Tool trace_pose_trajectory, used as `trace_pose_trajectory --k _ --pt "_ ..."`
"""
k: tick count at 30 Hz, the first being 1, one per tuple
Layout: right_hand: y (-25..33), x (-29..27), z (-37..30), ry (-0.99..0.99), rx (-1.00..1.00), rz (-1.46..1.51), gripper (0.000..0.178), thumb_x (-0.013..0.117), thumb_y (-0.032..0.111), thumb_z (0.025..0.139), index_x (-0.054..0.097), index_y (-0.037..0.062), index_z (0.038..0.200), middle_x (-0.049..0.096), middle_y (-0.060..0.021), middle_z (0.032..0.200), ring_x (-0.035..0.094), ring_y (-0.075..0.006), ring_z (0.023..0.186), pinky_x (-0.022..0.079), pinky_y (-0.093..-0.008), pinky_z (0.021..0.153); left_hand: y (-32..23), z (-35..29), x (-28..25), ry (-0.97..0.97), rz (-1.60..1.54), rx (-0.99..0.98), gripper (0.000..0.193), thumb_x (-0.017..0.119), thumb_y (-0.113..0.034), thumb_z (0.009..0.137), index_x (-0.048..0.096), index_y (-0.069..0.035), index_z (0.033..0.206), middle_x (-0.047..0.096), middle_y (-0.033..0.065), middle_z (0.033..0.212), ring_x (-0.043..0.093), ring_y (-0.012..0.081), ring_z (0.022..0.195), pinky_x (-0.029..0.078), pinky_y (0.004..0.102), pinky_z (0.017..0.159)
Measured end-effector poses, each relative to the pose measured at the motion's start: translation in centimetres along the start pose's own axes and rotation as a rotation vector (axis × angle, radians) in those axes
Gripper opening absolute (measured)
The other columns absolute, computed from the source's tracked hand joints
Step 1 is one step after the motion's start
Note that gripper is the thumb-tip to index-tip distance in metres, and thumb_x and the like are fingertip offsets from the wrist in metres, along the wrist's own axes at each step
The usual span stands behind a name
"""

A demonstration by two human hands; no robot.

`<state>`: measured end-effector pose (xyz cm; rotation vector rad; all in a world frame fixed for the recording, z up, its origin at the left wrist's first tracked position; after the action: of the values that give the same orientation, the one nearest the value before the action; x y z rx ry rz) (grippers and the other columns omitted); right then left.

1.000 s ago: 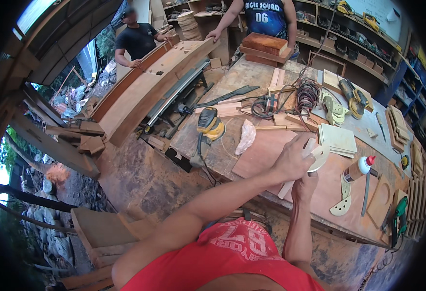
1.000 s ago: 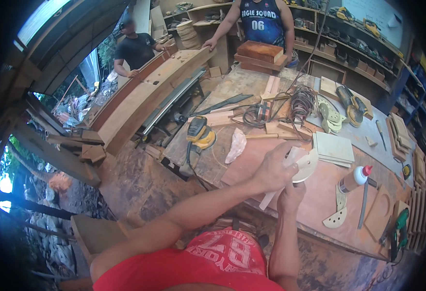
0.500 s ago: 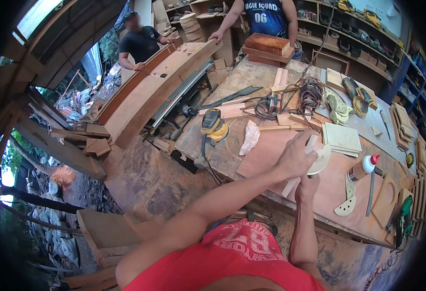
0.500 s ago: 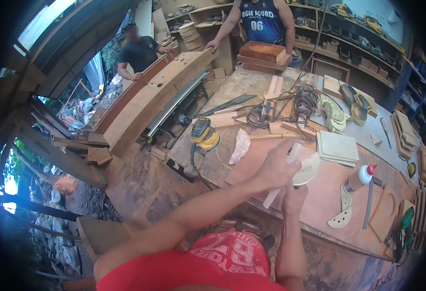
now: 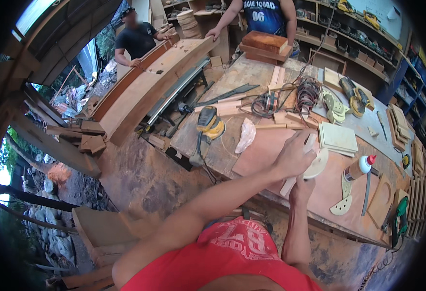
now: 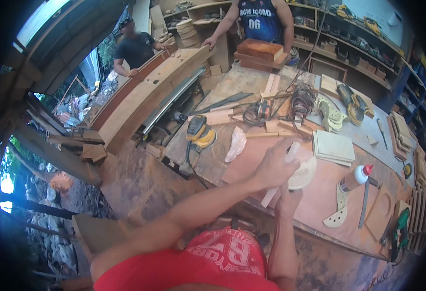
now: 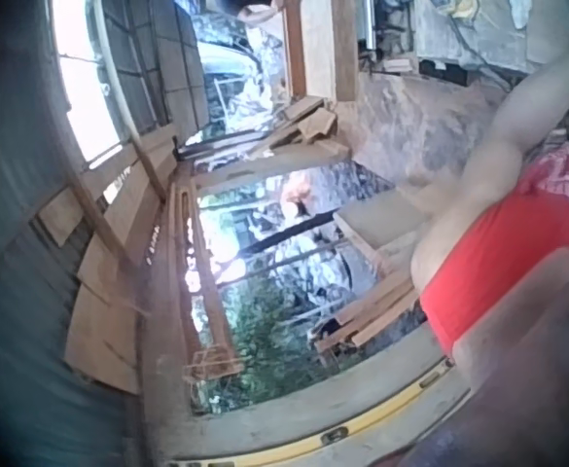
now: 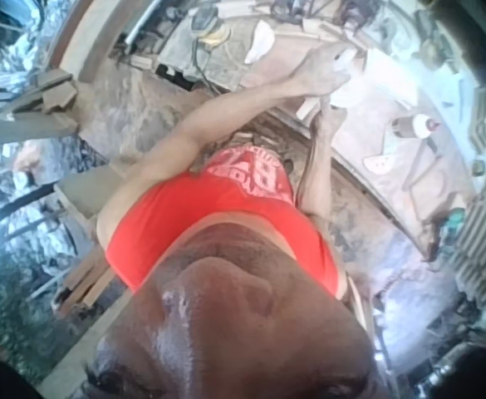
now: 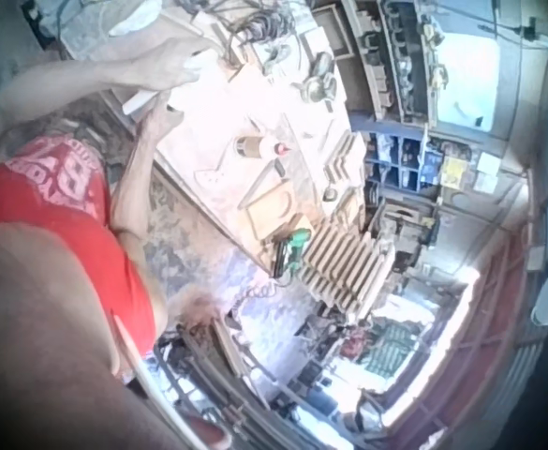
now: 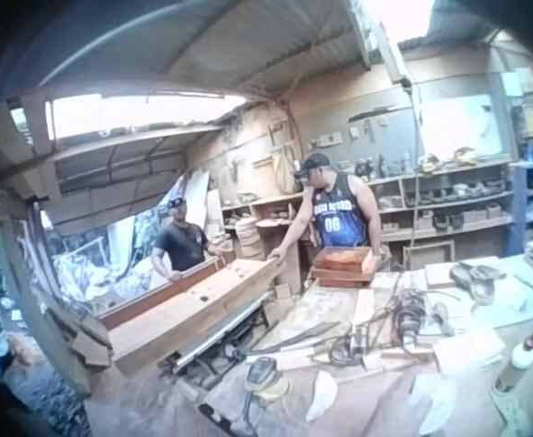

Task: The person sands the surfaces and circular cutouts of wooden pieces by hand using sandpaper, then turns toward coworkers working with a wooden board on a table saw.

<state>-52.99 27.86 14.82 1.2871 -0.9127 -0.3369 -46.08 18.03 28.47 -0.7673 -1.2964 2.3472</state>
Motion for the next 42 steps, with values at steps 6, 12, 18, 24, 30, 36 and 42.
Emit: trace_pose_trajectory --k 6,12,18,24,30,36,42 --pt "-1.1 0.0 0.9 0.02 0.054 -0.012 0.051 0.069 0.014 0.097 0.05 -0.0088 0.14 0.061 -0.0126 0.134 0.063 -0.0201 0.116 0.05 -0.0351 0.099 0.4 0.2 0.1 0.007 0.014 -0.051 0.05 0.066 -0.01 0.08 0.054 0.0 0.127 0.062 0.0252 0.118 0.061 0.045 0.111 0.048 0.0493 0.098" --pt "-0.7 0.5 0.6 0.075 0.02 0.039 0.052 0.07 0.015 0.097 0.052 -0.0072 0.14 0.063 -0.0122 0.134 0.061 -0.0202 0.121 0.048 -0.036 0.103 -0.1 -0.1 -0.1 0.018 0.013 -0.059 0.047 0.066 -0.01 0.081 0.055 -0.001 0.126 0.062 0.0252 0.117 0.06 0.045 0.112 0.049 0.0493 0.097" --pt "-1.7 -0.7 0.3 0.034 0.024 -0.145 0.04 0.076 0.016 0.091 0.064 -0.0058 0.123 0.071 -0.0088 0.115 0.066 -0.0172 0.102 0.053 -0.0331 0.088 1.0 1.2 -0.8 0.0 0.043 -0.099 0.041 0.067 -0.011 0.08 0.059 0.0 0.119 0.065 0.0243 0.103 0.065 0.0424 0.098 0.053 0.0483 0.087" --pt "-2.4 -0.8 0.8 0.103 0.121 -0.26 0.04 0.075 0.016 0.088 0.065 -0.0024 0.122 0.072 -0.0076 0.111 0.068 -0.0153 0.096 0.057 -0.0334 0.082 1.8 1.0 -0.4 0.179 -0.017 -0.145 0.038 0.071 -0.017 0.091 0.061 0.0 0.123 0.068 0.0142 0.113 0.065 0.0255 0.101 0.052 0.0394 0.091" --pt "-1.3 -0.3 0.2 0.131 -0.085 0.021 0.051 0.081 0.015 0.086 0.06 -0.0003 0.129 0.07 -0.0049 0.11 0.066 -0.0151 0.102 0.055 -0.0313 0.091 1.9 1.8 -0.5 0.089 -0.005 -0.117 0.042 0.063 -0.006 0.086 0.06 0.003 0.127 0.069 0.0184 0.111 0.067 0.0265 0.104 0.05 0.0386 0.094" --pt "-2.0 0.0 1.1 0.179 -0.042 0.059 0.06 0.082 0.017 0.085 0.055 0.0011 0.136 0.065 -0.0057 0.119 0.062 -0.0146 0.11 0.055 -0.0308 0.09 1.4 1.8 -0.5 0.115 -0.019 -0.189 0.042 0.058 -0.001 0.087 0.057 0.004 0.129 0.066 0.0172 0.118 0.064 0.0264 0.111 0.048 0.0379 0.101" --pt "-3.4 0.0 1.2 0.245 0.034 0.135 0.068 0.084 0.014 0.084 0.049 0.0006 0.141 0.061 -0.0088 0.128 0.061 -0.0161 0.114 0.056 -0.0323 0.092 1.7 1.7 -0.1 0.116 -0.06 -0.194 0.042 0.057 -0.002 0.089 0.056 0.004 0.13 0.064 0.0184 0.12 0.063 0.027 0.113 0.046 0.0384 0.103"
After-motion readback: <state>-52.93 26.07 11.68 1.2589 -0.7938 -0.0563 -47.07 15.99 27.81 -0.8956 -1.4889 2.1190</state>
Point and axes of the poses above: each hand's wrist, its own z-axis towards the middle knuckle, its own x-axis out of the palm, y = z × x, the point moved 6 cm from there along z, towards the middle knuckle
